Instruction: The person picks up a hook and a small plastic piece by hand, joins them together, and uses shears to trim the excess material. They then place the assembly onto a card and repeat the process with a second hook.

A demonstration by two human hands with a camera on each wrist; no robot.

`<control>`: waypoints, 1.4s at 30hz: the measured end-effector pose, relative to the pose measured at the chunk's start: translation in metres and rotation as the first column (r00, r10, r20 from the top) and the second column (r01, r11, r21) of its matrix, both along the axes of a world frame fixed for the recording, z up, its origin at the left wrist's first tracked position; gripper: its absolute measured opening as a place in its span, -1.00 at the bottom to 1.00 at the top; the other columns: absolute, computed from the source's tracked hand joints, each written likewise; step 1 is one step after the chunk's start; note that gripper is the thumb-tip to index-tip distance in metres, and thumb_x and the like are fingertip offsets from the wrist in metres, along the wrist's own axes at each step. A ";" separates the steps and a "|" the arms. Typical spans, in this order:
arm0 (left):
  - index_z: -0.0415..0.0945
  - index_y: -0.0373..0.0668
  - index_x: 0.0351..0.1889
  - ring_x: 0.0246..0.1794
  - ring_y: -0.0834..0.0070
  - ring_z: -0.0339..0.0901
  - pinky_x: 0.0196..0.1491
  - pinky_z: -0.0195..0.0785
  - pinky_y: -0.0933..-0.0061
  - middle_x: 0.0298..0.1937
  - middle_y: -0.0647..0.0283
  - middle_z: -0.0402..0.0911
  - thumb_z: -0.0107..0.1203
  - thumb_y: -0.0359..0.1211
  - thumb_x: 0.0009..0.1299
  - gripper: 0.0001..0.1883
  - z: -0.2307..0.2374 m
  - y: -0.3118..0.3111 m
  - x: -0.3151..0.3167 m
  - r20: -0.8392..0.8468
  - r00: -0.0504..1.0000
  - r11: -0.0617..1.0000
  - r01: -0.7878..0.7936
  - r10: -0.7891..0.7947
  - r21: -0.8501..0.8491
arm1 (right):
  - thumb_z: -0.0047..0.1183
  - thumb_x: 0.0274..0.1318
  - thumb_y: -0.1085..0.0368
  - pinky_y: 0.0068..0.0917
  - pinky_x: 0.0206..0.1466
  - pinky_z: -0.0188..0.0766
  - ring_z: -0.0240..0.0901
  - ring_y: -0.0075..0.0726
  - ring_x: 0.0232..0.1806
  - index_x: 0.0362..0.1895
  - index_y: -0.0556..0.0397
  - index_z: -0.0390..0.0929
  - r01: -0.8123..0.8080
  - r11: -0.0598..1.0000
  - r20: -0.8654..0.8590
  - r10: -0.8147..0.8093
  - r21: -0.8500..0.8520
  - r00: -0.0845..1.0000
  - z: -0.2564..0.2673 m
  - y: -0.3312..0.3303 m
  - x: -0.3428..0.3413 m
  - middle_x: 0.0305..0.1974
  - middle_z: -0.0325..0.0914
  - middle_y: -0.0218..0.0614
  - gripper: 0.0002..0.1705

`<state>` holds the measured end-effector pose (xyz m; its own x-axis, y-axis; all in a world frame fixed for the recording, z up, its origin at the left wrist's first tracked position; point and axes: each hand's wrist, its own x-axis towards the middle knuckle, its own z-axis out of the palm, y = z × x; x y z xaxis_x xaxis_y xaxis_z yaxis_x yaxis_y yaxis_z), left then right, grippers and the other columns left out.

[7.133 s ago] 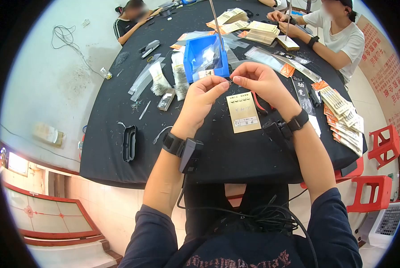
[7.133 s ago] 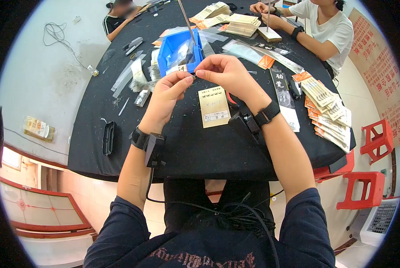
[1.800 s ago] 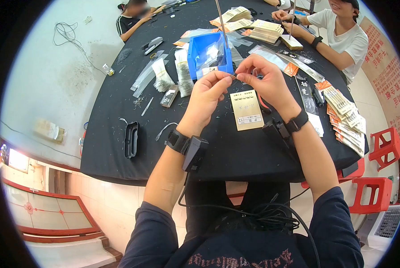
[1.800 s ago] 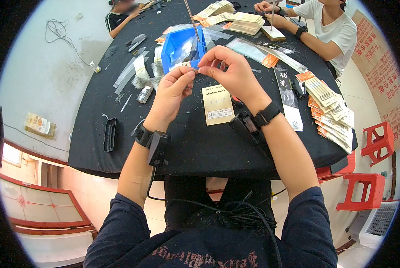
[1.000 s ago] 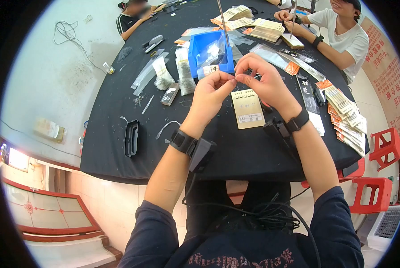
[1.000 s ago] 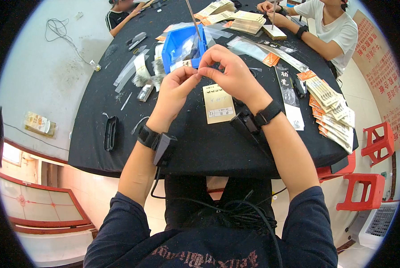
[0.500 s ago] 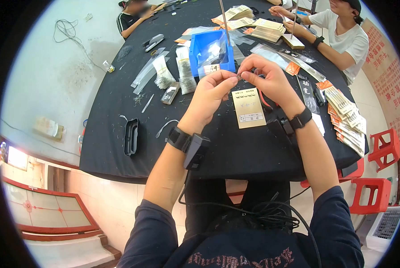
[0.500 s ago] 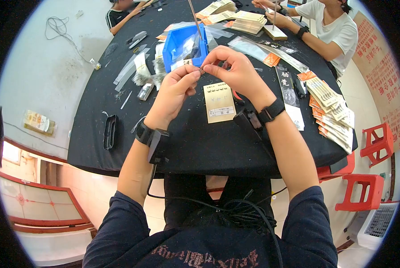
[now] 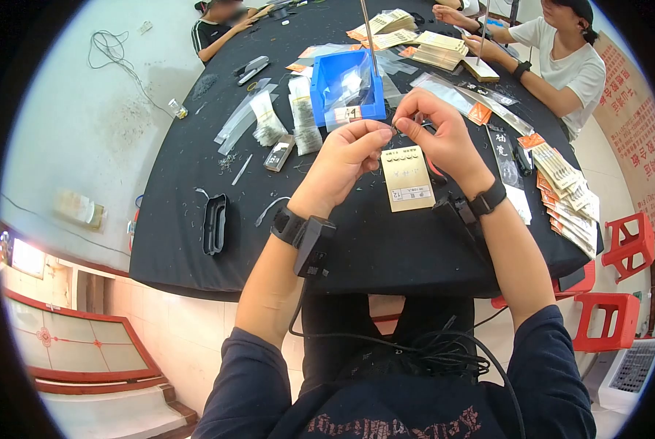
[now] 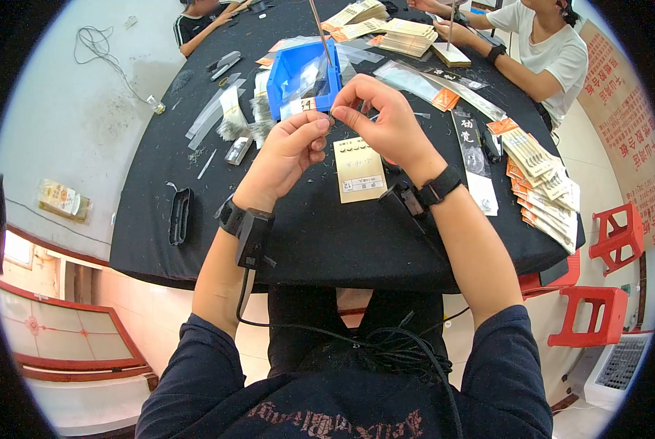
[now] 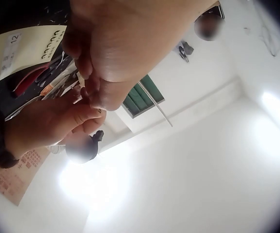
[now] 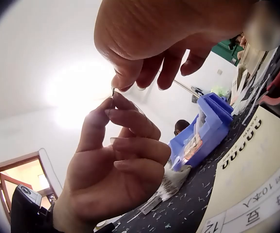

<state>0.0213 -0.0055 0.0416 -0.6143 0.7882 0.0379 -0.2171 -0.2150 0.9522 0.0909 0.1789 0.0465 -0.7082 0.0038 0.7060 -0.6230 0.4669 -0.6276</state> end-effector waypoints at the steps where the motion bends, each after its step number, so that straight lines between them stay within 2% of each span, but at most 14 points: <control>1: 0.54 -0.15 -0.20 -0.42 0.77 0.29 -0.35 0.19 0.68 -0.38 0.54 0.42 0.13 -0.30 0.41 -0.86 0.000 0.000 0.000 -0.006 1.000 1.000 0.002 -0.002 -0.002 | 0.19 0.10 0.34 -0.57 -0.25 0.22 0.36 -0.53 -0.31 -0.33 0.04 0.56 0.000 1.000 0.002 0.000 -0.001 1.000 0.000 0.000 0.000 -0.36 0.49 -0.49 -0.91; 4: 0.54 -0.14 -0.20 -0.42 0.77 0.29 -0.35 0.19 0.68 -0.39 0.54 0.42 0.14 -0.30 0.41 -0.86 0.001 0.000 0.001 -0.007 1.000 1.000 0.000 0.000 -0.004 | 0.21 0.07 0.33 -0.57 -0.25 0.22 0.35 -0.54 -0.32 -0.34 0.04 0.57 -0.006 1.000 0.014 0.006 -0.019 1.000 -0.001 0.001 0.000 -0.37 0.49 -0.48 -0.90; 13: 0.54 -0.13 -0.22 -0.43 0.77 0.29 -0.36 0.19 0.69 -0.39 0.54 0.43 0.14 -0.29 0.41 -0.87 -0.002 0.000 -0.002 -0.025 1.000 1.000 -0.002 0.002 -0.027 | 0.25 0.04 0.31 -0.60 -0.27 0.26 0.37 -0.56 -0.37 -0.34 0.07 0.66 0.004 0.997 -0.013 -0.003 0.076 1.000 0.008 0.009 0.003 -0.41 0.52 -0.48 -0.89; 19: 0.53 -0.14 -0.23 -0.43 0.77 0.30 -0.35 0.18 0.69 -0.37 0.52 0.43 0.12 -0.29 0.42 -0.87 -0.003 0.001 -0.003 -0.039 0.999 1.000 0.011 -0.011 -0.009 | 0.22 0.13 0.23 -0.62 -0.27 0.23 0.33 -0.61 -0.37 -0.32 0.05 0.68 -0.032 0.999 0.077 0.032 -0.001 0.997 0.009 0.011 0.004 -0.40 0.53 -0.51 -0.84; 22: 0.53 -0.14 -0.23 -0.43 0.76 0.29 -0.35 0.18 0.69 -0.36 0.52 0.43 0.12 -0.30 0.42 -0.87 -0.003 0.000 -0.002 -0.034 0.999 1.000 0.021 -0.021 -0.002 | 0.21 0.13 0.20 -0.63 -0.27 0.21 0.32 -0.63 -0.37 -0.31 0.04 0.68 -0.047 0.999 0.123 0.045 0.016 0.991 0.007 0.014 0.003 -0.40 0.53 -0.51 -0.82; 31: 0.53 -0.13 -0.24 -0.43 0.77 0.29 -0.34 0.17 0.68 -0.39 0.54 0.41 0.11 -0.28 0.43 -0.86 -0.001 -0.001 -0.002 -0.007 0.999 0.999 0.048 -0.048 0.003 | 0.22 0.11 0.21 -0.62 -0.27 0.21 0.32 -0.65 -0.36 -0.33 0.03 0.68 -0.101 0.994 0.170 0.108 -0.048 0.980 0.005 0.016 0.003 -0.39 0.54 -0.54 -0.84; 42: 0.53 -0.12 -0.24 -0.44 0.77 0.28 -0.35 0.17 0.68 -0.39 0.55 0.39 0.10 -0.27 0.43 -0.87 -0.002 -0.001 -0.002 0.063 0.995 0.996 0.080 -0.078 -0.029 | 0.18 0.11 0.27 -0.63 -0.26 0.22 0.31 -0.65 -0.36 -0.35 0.05 0.61 -0.127 0.992 0.160 0.129 -0.025 0.979 0.004 0.015 0.001 -0.38 0.48 -0.53 -0.87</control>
